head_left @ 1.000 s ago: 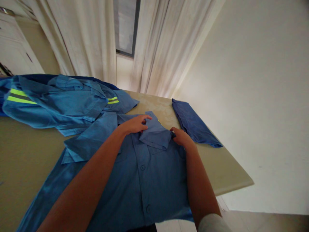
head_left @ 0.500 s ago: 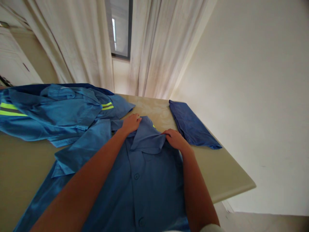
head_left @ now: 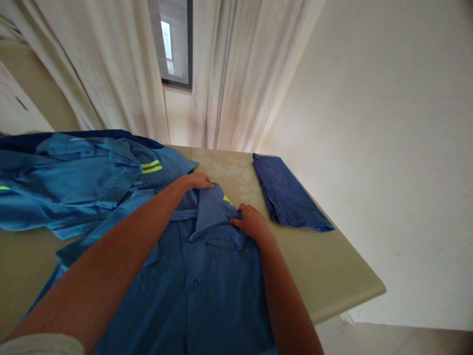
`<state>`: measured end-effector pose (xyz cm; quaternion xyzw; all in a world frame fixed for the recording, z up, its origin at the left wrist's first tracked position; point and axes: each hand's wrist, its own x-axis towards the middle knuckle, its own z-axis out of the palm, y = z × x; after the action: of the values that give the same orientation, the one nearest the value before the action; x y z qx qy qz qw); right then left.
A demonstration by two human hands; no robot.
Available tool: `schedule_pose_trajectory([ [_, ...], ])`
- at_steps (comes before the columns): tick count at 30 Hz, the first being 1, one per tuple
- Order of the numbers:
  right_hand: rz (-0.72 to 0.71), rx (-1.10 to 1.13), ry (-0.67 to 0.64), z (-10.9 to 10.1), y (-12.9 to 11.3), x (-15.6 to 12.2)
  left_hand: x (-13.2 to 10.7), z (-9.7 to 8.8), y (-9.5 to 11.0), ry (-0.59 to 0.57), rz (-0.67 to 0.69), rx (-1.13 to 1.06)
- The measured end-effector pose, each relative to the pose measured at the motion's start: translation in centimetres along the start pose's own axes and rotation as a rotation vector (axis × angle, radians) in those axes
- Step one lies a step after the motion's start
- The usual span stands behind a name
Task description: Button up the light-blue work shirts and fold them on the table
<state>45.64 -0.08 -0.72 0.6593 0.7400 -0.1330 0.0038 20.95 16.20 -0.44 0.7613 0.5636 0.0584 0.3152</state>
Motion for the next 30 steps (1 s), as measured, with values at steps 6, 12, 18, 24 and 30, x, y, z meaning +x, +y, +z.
schedule_pose_trajectory([
  [6, -0.025, 0.002, 0.090, -2.8, -0.2, 2.6, 0.3, -5.1, 3.9, 0.271, 0.062, 0.057],
  [12, 0.118, -0.013, 0.257, -2.0, 0.5, 1.0, -6.1, -1.9, 4.7, 0.456, 0.131, 0.196],
  [18, 0.142, -0.057, 0.294, 2.7, 5.3, -8.9, -24.2, 7.7, -4.1, 0.317, 0.181, 0.276],
  [24, 0.398, -0.054, 0.367, 3.5, 10.0, -15.2, -38.5, 14.9, -10.0, 0.681, -0.314, 0.275],
  [30, 0.421, -0.007, 0.223, 2.8, 10.4, -17.6, -41.7, 16.4, -7.4, 0.716, -0.188, 0.068],
])
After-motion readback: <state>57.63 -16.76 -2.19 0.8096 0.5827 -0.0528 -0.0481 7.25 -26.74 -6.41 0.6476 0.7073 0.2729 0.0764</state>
